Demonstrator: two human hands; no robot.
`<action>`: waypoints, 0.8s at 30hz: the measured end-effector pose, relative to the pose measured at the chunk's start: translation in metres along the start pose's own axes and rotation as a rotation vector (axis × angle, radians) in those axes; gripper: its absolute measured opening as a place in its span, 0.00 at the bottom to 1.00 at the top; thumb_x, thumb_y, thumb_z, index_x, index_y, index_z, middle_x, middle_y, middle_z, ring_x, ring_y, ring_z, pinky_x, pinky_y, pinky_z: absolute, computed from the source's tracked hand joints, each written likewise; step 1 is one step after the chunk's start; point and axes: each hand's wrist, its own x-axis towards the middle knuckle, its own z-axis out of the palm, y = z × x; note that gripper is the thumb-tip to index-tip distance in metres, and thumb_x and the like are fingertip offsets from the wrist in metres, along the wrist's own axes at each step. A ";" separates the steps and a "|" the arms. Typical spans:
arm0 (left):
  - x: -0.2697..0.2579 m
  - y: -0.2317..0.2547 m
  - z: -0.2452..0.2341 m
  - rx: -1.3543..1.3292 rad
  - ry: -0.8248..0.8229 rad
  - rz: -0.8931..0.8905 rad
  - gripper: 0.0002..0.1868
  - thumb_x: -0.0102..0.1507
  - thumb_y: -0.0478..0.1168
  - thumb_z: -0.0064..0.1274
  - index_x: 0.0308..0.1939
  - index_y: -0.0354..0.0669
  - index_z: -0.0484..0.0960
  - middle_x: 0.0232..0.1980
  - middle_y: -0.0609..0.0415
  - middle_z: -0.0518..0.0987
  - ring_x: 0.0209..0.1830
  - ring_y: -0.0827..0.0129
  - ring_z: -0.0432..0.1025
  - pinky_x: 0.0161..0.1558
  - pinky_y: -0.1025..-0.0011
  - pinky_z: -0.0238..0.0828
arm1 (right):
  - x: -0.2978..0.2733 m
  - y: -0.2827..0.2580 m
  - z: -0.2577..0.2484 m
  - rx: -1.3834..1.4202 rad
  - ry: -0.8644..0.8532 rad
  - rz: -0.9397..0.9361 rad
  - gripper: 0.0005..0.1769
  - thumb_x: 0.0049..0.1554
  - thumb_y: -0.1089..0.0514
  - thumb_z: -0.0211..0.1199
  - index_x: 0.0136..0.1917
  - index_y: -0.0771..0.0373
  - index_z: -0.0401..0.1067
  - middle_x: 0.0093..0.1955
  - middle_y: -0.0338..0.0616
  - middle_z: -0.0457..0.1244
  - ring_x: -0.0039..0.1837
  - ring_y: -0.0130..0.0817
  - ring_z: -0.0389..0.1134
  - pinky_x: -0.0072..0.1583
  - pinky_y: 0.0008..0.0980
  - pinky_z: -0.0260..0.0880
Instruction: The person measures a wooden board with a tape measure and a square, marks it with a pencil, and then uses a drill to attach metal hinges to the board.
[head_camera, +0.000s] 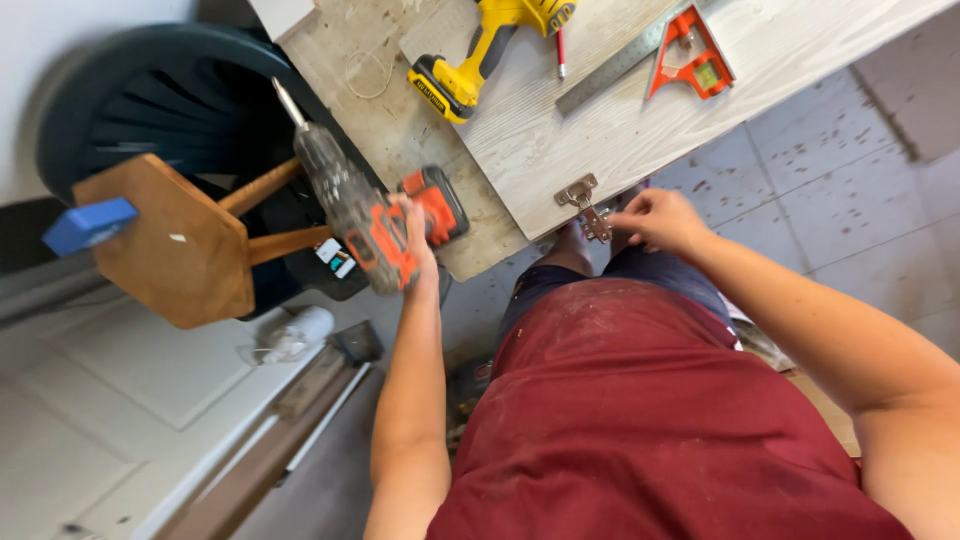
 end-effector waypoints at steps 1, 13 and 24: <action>0.018 0.004 -0.017 -0.377 -0.059 -0.270 0.14 0.76 0.32 0.36 0.53 0.31 0.79 0.63 0.38 0.77 0.70 0.57 0.66 0.81 0.56 0.46 | 0.006 0.001 -0.014 -0.184 0.164 -0.199 0.27 0.57 0.45 0.78 0.55 0.70 0.73 0.44 0.55 0.69 0.42 0.44 0.75 0.47 0.43 0.77; 0.101 -0.121 -0.031 -2.807 0.214 -1.484 0.24 0.65 0.46 0.66 0.62 0.45 0.79 0.61 0.50 0.81 0.61 0.64 0.77 0.63 0.62 0.77 | 0.037 -0.102 -0.052 -0.768 0.741 -0.393 0.64 0.55 0.34 0.84 0.81 0.69 0.48 0.77 0.59 0.51 0.76 0.58 0.49 0.72 0.60 0.55; 0.007 -0.236 -0.028 -3.209 0.036 -1.237 0.17 0.60 0.37 0.65 0.53 0.45 0.83 0.46 0.48 0.86 0.41 0.57 0.84 0.32 0.59 0.93 | 0.009 -0.081 -0.043 -0.539 0.656 -0.514 0.41 0.44 0.46 0.81 0.62 0.67 0.64 0.60 0.51 0.52 0.56 0.40 0.59 0.59 0.39 0.70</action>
